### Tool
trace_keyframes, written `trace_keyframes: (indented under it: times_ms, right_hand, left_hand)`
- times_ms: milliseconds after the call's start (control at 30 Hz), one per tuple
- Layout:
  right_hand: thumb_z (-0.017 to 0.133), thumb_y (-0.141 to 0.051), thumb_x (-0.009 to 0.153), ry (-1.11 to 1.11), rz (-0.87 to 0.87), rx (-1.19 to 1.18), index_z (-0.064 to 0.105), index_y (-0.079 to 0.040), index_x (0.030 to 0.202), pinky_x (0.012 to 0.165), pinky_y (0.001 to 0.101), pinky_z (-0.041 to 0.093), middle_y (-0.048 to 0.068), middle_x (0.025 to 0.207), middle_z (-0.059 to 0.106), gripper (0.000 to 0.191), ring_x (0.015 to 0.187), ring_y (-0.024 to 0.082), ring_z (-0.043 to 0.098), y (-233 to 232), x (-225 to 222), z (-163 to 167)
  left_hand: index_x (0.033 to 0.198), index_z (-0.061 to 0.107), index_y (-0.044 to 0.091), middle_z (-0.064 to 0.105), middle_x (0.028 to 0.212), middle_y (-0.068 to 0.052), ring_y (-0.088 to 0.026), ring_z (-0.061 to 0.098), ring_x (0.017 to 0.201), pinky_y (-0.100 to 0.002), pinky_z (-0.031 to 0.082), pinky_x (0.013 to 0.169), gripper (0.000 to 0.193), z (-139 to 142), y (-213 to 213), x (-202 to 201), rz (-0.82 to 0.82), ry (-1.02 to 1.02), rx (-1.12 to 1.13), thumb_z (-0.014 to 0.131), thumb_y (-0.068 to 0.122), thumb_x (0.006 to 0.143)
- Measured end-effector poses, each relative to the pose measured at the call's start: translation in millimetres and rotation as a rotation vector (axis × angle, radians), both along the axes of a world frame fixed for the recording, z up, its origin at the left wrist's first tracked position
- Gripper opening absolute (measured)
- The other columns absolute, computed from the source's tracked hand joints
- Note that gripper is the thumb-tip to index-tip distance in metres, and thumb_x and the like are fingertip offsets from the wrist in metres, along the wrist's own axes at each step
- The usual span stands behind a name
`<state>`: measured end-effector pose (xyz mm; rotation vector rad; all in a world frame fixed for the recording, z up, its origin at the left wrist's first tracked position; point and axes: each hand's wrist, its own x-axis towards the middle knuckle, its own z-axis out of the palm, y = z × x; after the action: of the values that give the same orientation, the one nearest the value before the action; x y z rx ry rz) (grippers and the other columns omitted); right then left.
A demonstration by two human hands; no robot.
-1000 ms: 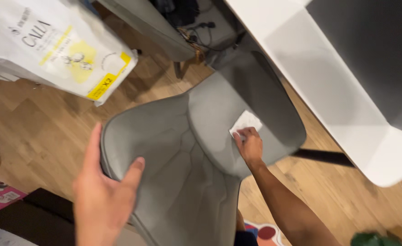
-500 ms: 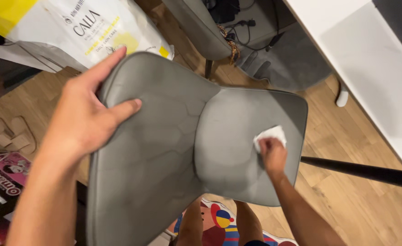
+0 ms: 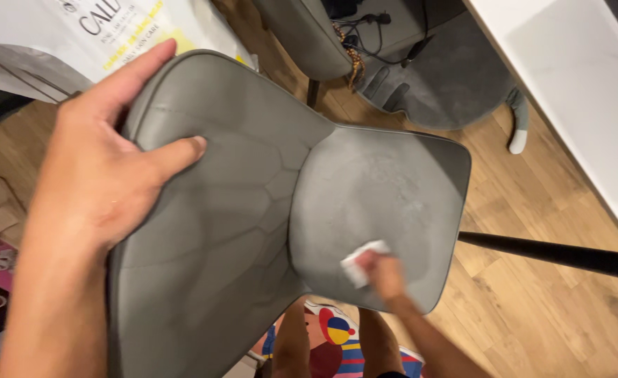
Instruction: The person puts away a gray garment on a hook, picks up trash from the floor into a bin, and handles headphones on a chair. They then wipe the seat of a gray dining chair with a tissue, discard the tissue in the bin, and push the chairs under the table before walking to the kitchen counter.
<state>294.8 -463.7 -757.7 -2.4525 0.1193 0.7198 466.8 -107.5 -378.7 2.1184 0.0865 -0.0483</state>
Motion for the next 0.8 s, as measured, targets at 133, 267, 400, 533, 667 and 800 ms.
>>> trace_keyframes:
  times_ms: [133, 267, 400, 533, 667, 800]
  right_hand:
    - [0.075, -0.024, 0.096, -0.309, -0.343, 0.121, 0.077, 0.0, 0.094, 0.061, 0.0368, 0.054, 0.015, 0.079, 0.075, 0.024, 0.068, 0.018, 0.07, -65, 107, 0]
    - [0.077, -0.027, 0.089, -0.546, -0.36, 0.215, 0.076, -0.004, 0.082, 0.059, 0.0369, 0.054, 0.013, 0.076, 0.074, 0.024, 0.066, 0.022, 0.071, 10, 150, -29]
    - [0.079, -0.022, 0.087, -0.047, 0.134, 0.186, 0.073, -0.004, 0.079, 0.071, 0.0444, 0.053, 0.018, 0.078, 0.072, 0.02, 0.077, 0.035, 0.067, 69, 9, -31]
    - [0.068, -0.003, 0.084, 0.112, -0.073, 0.207, 0.078, -0.012, 0.085, 0.07, 0.0329, 0.061, 0.005, 0.08, 0.077, 0.013, 0.073, 0.016, 0.075, -4, -50, -10]
    - [0.076, -0.034, 0.093, -0.315, -0.113, -0.012, 0.078, 0.0, 0.096, 0.069, 0.0365, 0.057, 0.017, 0.084, 0.076, 0.034, 0.074, 0.026, 0.074, -46, 56, 1]
    - [0.065, -0.025, 0.1, -0.387, -0.283, 0.209, 0.078, -0.003, 0.094, 0.066, 0.0357, 0.055, 0.013, 0.085, 0.077, 0.026, 0.073, 0.018, 0.072, 44, 104, -13]
  left_hand:
    - [0.148, 0.055, 0.006, 0.072, 0.129, -0.009, -0.013, 0.068, 0.108, -0.026, 0.054, 0.093, 0.076, 0, 3, -3, 0.046, 0.059, -0.013, 0.075, -0.001, 0.075]
    - [0.147, 0.055, 0.006, 0.072, 0.129, -0.008, -0.012, 0.068, 0.105, -0.026, 0.054, 0.088, 0.075, 1, 2, -4, 0.053, 0.064, 0.045, 0.076, -0.001, 0.075]
    - [0.148, 0.056, 0.008, 0.072, 0.128, -0.008, -0.01, 0.068, 0.102, -0.025, 0.056, 0.086, 0.077, -1, 1, -3, 0.065, 0.074, -0.146, 0.076, 0.001, 0.074]
    - [0.149, 0.058, 0.013, 0.074, 0.131, -0.005, -0.014, 0.061, 0.086, -0.027, 0.053, 0.079, 0.079, -4, 8, -4, 0.126, 0.121, -0.008, 0.078, 0.005, 0.073]
    - [0.148, 0.057, 0.014, 0.073, 0.132, -0.006, -0.011, 0.068, 0.1, -0.026, 0.054, 0.089, 0.077, -10, 13, -6, 0.067, 0.035, 0.025, 0.078, 0.008, 0.074]
    - [0.147, 0.058, 0.014, 0.073, 0.129, -0.005, -0.01, 0.066, 0.094, -0.027, 0.054, 0.086, 0.078, -14, 14, -5, 0.066, 0.008, 0.046, 0.08, 0.009, 0.073]
